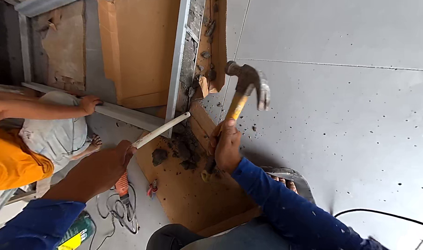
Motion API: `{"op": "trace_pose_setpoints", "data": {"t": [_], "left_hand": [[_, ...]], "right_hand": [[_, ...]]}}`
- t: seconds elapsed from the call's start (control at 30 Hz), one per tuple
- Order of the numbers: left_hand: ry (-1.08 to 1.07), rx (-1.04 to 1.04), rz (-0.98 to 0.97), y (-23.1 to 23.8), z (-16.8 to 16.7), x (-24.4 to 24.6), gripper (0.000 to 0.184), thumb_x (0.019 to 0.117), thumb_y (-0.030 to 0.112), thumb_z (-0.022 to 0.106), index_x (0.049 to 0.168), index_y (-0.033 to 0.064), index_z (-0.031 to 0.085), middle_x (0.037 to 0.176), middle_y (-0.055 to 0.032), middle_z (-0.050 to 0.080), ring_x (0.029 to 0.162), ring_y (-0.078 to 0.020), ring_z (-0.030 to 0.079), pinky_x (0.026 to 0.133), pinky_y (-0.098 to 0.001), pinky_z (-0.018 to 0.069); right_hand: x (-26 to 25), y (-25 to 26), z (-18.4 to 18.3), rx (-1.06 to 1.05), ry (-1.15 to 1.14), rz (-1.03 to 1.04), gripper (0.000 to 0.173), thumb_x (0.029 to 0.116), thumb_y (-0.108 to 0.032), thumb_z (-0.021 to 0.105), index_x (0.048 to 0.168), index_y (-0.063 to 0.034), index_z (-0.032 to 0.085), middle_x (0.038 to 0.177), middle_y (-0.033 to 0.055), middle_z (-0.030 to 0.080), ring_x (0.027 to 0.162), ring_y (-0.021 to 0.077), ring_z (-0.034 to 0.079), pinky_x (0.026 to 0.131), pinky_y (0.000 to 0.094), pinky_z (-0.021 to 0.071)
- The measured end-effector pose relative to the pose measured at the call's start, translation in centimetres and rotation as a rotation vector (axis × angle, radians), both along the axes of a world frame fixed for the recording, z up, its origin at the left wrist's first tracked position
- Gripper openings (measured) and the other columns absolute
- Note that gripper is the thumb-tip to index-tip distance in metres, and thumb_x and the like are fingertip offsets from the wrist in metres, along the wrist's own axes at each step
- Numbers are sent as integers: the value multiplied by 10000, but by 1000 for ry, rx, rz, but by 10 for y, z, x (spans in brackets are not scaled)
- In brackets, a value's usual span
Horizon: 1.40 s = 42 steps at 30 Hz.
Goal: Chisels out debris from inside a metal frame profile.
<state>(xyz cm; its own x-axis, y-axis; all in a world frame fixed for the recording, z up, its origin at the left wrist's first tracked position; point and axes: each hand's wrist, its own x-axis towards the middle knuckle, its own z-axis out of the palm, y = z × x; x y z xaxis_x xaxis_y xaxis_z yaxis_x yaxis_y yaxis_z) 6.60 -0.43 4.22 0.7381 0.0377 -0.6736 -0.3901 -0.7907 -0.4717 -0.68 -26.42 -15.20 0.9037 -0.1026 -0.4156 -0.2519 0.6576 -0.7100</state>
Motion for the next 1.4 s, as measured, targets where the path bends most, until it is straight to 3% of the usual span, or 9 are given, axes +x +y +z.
{"op": "trace_pose_setpoints", "data": {"t": [0.13,0.4,0.6,0.73,0.83,0.93,1.07,1.23,1.4], "left_hand": [[79,14,206,-21,-1,2,351,1089,440,378,1152,145,558,782,-91,625,725,-301,669,643,-530,559],[300,76,434,-103,-5,75,531,1118,433,277,1059,6,588,755,-147,545,614,-280,562,578,-454,506],[169,-72,529,8,-1,-73,489,1118,415,323,1311,25,547,995,-251,667,923,-438,680,811,-650,533],[-8,-254,698,26,19,-153,564,1105,448,306,1266,-21,575,870,-232,659,778,-410,669,723,-633,534],[-132,-510,658,13,21,-176,577,1113,458,300,1197,-37,584,724,-124,596,595,-256,592,571,-493,518],[-268,-587,614,-17,3,-159,631,1088,558,251,1205,35,585,706,-55,577,571,-194,581,527,-437,520],[-352,-671,689,-42,-24,-111,539,1073,526,282,1185,105,599,698,10,552,518,-142,538,460,-360,493],[-248,-434,575,-74,-42,-61,424,1117,401,342,1188,61,586,760,-114,598,675,-287,625,633,-525,529],[-142,-76,530,-98,-67,-40,486,1116,430,290,1233,8,503,927,-215,663,898,-400,703,788,-581,564]], "right_hand": [[14,3,-3,98,466,721,755,1024,-717,213,943,-54,564,605,44,494,444,166,514,440,359,513],[44,-45,16,2,262,569,713,1040,-683,268,858,-59,560,528,35,456,385,161,474,382,346,475],[40,-59,14,-145,162,597,724,1054,-661,261,946,-33,604,566,98,545,415,219,564,400,393,528],[63,-31,-3,-152,210,672,694,1077,-618,234,961,-35,593,627,107,567,464,222,596,459,395,556],[93,-3,-25,-105,201,701,680,1093,-582,210,985,-22,579,636,115,588,484,230,615,484,400,565],[114,18,-37,2,275,773,652,1098,-577,199,1156,-29,547,659,104,563,479,229,598,465,411,566],[86,22,-33,-69,382,904,724,1089,-600,199,996,-3,597,642,101,580,477,211,595,471,402,556],[30,-32,-9,-177,214,1190,675,1110,-535,228,1151,10,624,770,110,634,572,198,606,579,386,556],[-21,-34,-20,-58,319,1102,696,1074,-629,260,1067,-39,630,674,72,563,493,159,555,499,325,530]]}}
